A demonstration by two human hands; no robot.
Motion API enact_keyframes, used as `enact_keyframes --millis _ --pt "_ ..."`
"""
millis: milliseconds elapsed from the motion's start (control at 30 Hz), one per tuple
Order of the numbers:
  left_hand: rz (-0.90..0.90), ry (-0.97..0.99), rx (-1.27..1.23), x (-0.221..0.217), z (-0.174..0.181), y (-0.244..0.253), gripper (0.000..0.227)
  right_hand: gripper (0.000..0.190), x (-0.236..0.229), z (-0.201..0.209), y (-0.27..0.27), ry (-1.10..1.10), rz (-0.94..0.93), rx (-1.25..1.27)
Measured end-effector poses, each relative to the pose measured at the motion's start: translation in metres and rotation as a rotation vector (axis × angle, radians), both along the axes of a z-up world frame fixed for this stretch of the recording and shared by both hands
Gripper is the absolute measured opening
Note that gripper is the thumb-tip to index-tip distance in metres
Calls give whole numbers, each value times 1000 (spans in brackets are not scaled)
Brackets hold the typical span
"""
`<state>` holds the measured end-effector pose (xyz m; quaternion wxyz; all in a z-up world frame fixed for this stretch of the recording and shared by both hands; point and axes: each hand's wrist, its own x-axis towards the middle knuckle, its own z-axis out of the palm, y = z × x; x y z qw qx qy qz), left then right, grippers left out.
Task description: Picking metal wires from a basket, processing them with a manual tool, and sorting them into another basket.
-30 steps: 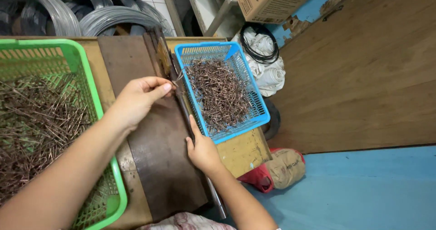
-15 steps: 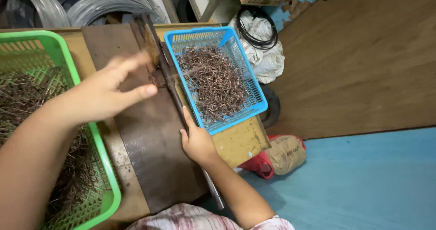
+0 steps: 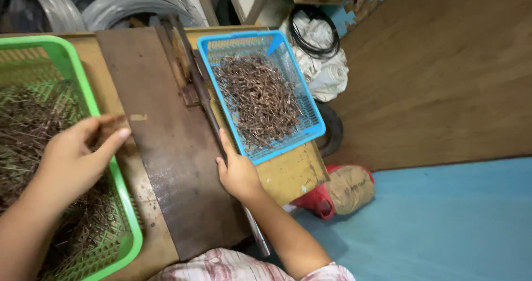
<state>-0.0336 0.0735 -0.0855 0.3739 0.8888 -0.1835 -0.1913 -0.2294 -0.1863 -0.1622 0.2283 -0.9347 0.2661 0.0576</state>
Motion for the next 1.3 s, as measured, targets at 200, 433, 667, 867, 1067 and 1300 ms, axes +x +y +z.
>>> enact_keyframes --millis 200,433,667,867,1067,1300 --pt "243 -66 -185 5 -62 50 30 81 1 16 2 52 -43 36" --pt "427 -257 358 26 -115 56 72 83 -2 -3 -7 -43 28 29" --pt "214 168 496 26 -71 42 115 86 3 -12 -19 72 -43 -62" --pt "154 249 495 30 -75 38 108 88 5 -23 -26 67 -56 -133" --pt "171 216 495 32 -82 35 83 86 6 -10 -15 101 -93 -137" --pt "280 179 298 32 -67 51 87 84 8 -2 -7 121 -106 -152"
